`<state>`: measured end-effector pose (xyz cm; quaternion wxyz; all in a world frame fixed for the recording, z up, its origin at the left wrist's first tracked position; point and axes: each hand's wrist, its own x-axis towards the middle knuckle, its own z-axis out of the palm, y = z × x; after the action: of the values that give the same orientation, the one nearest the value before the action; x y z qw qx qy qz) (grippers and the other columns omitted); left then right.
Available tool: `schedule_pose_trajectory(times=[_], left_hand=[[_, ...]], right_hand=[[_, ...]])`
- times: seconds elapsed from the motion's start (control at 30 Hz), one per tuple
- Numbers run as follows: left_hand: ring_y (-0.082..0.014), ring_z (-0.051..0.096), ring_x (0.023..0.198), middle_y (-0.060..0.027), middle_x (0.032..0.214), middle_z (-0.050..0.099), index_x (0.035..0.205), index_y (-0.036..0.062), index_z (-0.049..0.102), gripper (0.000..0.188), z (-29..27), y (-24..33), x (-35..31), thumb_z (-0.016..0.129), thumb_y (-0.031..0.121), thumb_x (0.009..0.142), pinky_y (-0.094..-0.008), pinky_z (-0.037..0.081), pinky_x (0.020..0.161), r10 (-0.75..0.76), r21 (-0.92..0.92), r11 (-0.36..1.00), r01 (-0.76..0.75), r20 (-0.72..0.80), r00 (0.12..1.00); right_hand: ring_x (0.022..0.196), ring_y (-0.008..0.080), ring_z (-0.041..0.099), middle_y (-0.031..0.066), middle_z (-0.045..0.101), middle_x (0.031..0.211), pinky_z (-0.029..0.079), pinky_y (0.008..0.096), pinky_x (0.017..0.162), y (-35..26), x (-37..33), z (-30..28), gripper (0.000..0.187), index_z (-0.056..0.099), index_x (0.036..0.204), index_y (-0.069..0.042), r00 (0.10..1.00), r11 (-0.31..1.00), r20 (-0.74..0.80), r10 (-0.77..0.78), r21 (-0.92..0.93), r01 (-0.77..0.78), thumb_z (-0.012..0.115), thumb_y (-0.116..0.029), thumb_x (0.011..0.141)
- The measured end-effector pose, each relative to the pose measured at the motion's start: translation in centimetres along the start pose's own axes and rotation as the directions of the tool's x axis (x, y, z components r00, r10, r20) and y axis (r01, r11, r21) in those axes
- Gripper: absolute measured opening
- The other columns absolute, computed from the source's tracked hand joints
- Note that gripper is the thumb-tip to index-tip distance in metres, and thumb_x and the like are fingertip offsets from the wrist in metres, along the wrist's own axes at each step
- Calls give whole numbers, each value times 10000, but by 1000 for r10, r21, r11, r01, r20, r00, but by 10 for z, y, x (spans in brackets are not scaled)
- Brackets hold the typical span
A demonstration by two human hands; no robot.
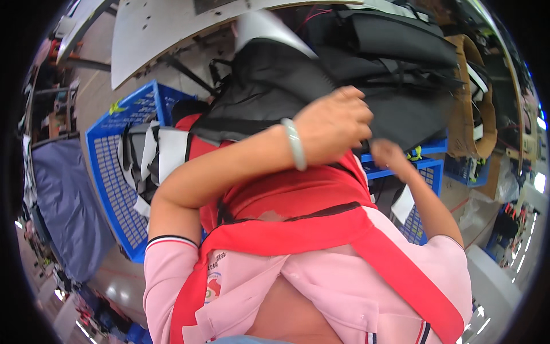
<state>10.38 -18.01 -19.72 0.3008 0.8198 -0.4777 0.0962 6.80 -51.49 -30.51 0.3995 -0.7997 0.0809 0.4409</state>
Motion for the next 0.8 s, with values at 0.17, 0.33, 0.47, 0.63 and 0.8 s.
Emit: schedule_pose_trajectory(times=[0.17,0.33,0.47,0.63,0.8], left_hand=[[-313,513,1175,-131,1226,564,991,85,672,288,14,14,-37,717,75,707,-409,364,1044,-192,-249,959,135,-219,957],[-344,521,1161,-157,1236,568,1173,60,616,369,-32,-27,-174,629,53,804,-424,394,994,-687,-5,674,739,-373,624],[-365,509,1175,-172,1267,546,1267,32,558,519,-23,-36,-313,585,-2,750,-441,377,1024,-851,184,278,943,-408,330],[-379,525,1136,-167,1290,543,1294,78,559,559,-25,-64,-341,546,-57,752,-453,404,979,-838,270,303,914,-382,390],[-334,657,836,-146,905,675,1008,34,687,145,-68,-70,-247,622,55,880,-362,511,748,-803,-110,502,858,-427,416]], right_hand=[[1107,207,545,111,525,1285,444,332,932,-180,58,14,547,444,1421,-165,937,893,-154,-313,289,345,571,-396,942],[1112,191,544,116,560,1243,417,291,966,-194,99,40,585,497,1365,-142,863,868,-98,-496,-74,491,630,-47,803],[937,102,599,63,604,1087,485,249,829,-196,91,37,434,565,1257,-100,945,886,-6,-328,346,310,585,-7,834],[805,81,598,-2,609,905,494,230,722,-211,61,21,107,638,951,-60,852,601,-9,-523,706,376,573,-25,875],[897,120,622,39,646,1096,494,253,802,-277,-56,-3,246,636,1135,-29,692,333,-631,-350,607,722,570,-87,905]])
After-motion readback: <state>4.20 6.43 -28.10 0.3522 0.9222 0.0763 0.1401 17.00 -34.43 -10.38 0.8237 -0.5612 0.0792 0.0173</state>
